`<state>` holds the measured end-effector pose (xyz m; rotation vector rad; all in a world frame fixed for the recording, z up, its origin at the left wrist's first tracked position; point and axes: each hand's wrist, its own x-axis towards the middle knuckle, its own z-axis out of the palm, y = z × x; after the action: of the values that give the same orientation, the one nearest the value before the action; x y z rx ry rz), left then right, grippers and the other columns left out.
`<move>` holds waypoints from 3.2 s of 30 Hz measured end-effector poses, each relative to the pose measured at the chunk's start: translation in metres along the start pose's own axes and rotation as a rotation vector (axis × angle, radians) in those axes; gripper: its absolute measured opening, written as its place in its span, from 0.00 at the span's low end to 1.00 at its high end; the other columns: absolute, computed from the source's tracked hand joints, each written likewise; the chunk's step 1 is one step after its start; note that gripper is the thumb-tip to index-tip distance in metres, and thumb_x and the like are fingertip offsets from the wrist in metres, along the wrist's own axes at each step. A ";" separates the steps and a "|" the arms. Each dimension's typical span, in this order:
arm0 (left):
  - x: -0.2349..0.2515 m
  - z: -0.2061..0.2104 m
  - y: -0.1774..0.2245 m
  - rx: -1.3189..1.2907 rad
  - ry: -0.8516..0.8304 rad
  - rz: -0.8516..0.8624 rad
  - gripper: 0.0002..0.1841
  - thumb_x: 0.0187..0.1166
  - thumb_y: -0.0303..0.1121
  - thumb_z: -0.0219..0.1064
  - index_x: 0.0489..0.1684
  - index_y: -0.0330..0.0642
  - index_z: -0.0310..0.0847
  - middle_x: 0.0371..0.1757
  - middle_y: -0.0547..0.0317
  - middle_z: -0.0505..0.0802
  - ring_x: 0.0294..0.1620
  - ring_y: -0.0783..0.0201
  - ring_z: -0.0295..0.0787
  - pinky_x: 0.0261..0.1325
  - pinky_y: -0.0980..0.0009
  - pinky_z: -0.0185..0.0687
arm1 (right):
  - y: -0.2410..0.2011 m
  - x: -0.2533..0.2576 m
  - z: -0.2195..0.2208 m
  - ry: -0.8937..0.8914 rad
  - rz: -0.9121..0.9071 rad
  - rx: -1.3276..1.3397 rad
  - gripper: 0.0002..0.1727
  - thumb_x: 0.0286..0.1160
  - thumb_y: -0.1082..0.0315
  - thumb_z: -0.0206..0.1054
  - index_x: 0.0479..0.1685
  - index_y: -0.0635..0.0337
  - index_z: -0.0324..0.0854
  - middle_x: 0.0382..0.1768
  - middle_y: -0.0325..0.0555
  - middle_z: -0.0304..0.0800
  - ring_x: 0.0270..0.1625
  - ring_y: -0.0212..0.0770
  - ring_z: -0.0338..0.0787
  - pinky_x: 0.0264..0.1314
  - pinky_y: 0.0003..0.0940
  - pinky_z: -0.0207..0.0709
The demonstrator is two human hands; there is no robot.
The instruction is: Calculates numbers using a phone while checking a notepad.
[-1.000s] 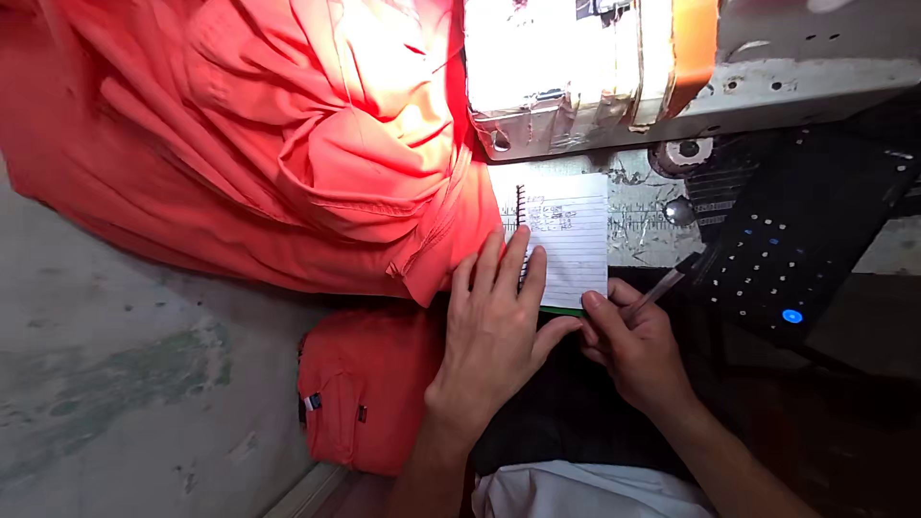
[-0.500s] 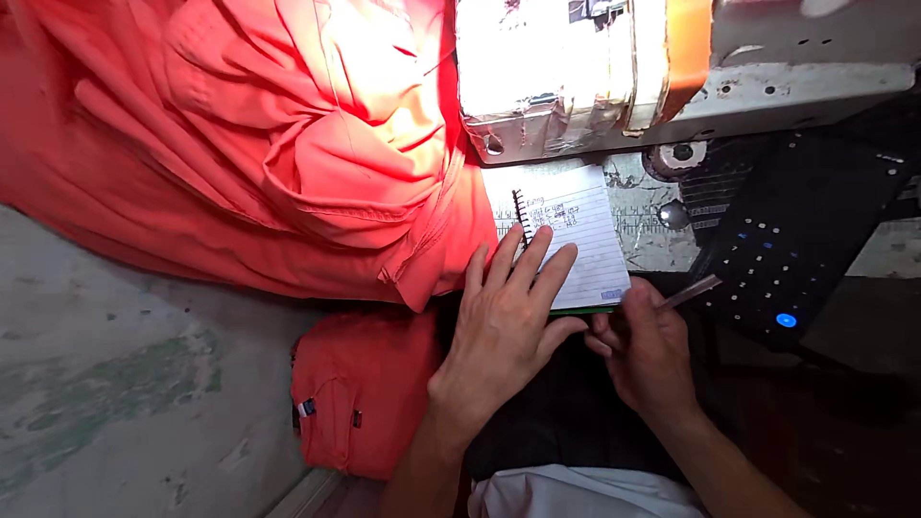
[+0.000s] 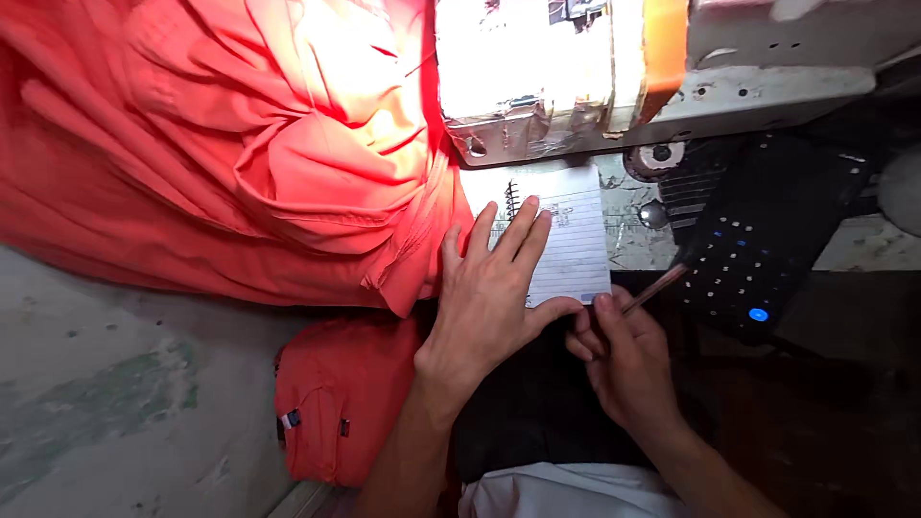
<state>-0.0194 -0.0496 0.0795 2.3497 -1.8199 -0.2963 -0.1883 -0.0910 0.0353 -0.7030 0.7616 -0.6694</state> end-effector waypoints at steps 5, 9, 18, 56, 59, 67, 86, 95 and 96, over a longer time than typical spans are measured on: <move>-0.006 0.014 -0.003 -0.178 0.163 0.095 0.38 0.78 0.64 0.63 0.78 0.43 0.81 0.84 0.56 0.80 0.90 0.37 0.62 0.82 0.22 0.51 | -0.015 -0.043 -0.039 -0.150 -0.351 -0.566 0.19 0.93 0.55 0.54 0.65 0.51 0.87 0.32 0.27 0.85 0.28 0.14 0.77 0.29 0.09 0.71; -0.007 0.012 -0.008 -0.211 0.146 0.128 0.41 0.75 0.68 0.63 0.78 0.42 0.80 0.83 0.54 0.80 0.89 0.37 0.64 0.82 0.23 0.52 | -0.068 -0.037 -0.073 0.002 -0.807 -1.208 0.20 0.95 0.57 0.49 0.65 0.57 0.83 0.47 0.44 0.86 0.50 0.25 0.86 0.54 0.17 0.80; -0.009 0.010 -0.015 -0.192 0.098 0.147 0.46 0.72 0.70 0.63 0.79 0.38 0.78 0.85 0.50 0.78 0.89 0.33 0.61 0.82 0.22 0.48 | -0.131 0.006 -0.097 0.067 -0.963 -1.637 0.18 0.85 0.61 0.58 0.60 0.55 0.92 0.46 0.56 0.78 0.41 0.41 0.74 0.42 0.32 0.67; -0.011 0.016 -0.015 -0.211 0.123 0.157 0.45 0.72 0.65 0.67 0.81 0.38 0.76 0.87 0.51 0.75 0.92 0.32 0.55 0.82 0.19 0.41 | -0.123 0.028 -0.080 -0.130 -0.830 -1.721 0.22 0.87 0.55 0.56 0.65 0.50 0.92 0.49 0.58 0.80 0.46 0.50 0.76 0.48 0.44 0.66; -0.012 0.016 -0.015 -0.219 0.119 0.151 0.44 0.71 0.63 0.70 0.82 0.39 0.75 0.88 0.52 0.75 0.92 0.31 0.53 0.81 0.17 0.39 | -0.122 0.030 -0.080 -0.157 -0.821 -1.714 0.23 0.88 0.54 0.55 0.67 0.51 0.90 0.51 0.61 0.81 0.48 0.54 0.78 0.49 0.49 0.69; -0.011 0.018 -0.013 -0.224 0.114 0.148 0.44 0.70 0.61 0.72 0.83 0.40 0.74 0.89 0.54 0.73 0.93 0.33 0.50 0.82 0.17 0.35 | -0.127 0.016 -0.088 -0.057 -0.892 -1.619 0.23 0.88 0.57 0.54 0.63 0.62 0.89 0.47 0.60 0.77 0.44 0.42 0.73 0.48 0.31 0.65; -0.012 0.017 -0.016 -0.235 0.122 0.165 0.44 0.75 0.65 0.64 0.83 0.38 0.74 0.88 0.50 0.74 0.92 0.33 0.54 0.83 0.20 0.39 | -0.120 0.002 -0.114 0.085 -0.997 -1.605 0.18 0.84 0.63 0.58 0.54 0.60 0.93 0.42 0.52 0.76 0.41 0.36 0.71 0.44 0.23 0.63; -0.012 0.016 -0.017 -0.229 0.119 0.163 0.45 0.74 0.65 0.65 0.83 0.38 0.73 0.88 0.51 0.73 0.92 0.33 0.53 0.83 0.18 0.36 | -0.121 0.013 -0.102 0.029 -0.948 -1.654 0.21 0.86 0.60 0.56 0.62 0.57 0.91 0.46 0.54 0.76 0.42 0.39 0.71 0.45 0.28 0.64; -0.012 0.016 -0.017 -0.231 0.122 0.164 0.45 0.74 0.65 0.65 0.83 0.38 0.74 0.88 0.51 0.73 0.92 0.33 0.53 0.83 0.19 0.36 | -0.121 0.016 -0.098 0.015 -0.932 -1.665 0.21 0.85 0.60 0.56 0.63 0.55 0.91 0.47 0.55 0.77 0.43 0.41 0.72 0.46 0.31 0.65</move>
<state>-0.0107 -0.0340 0.0605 2.0070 -1.8009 -0.3159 -0.2908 -0.2049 0.0701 -2.6787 0.8937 -0.7480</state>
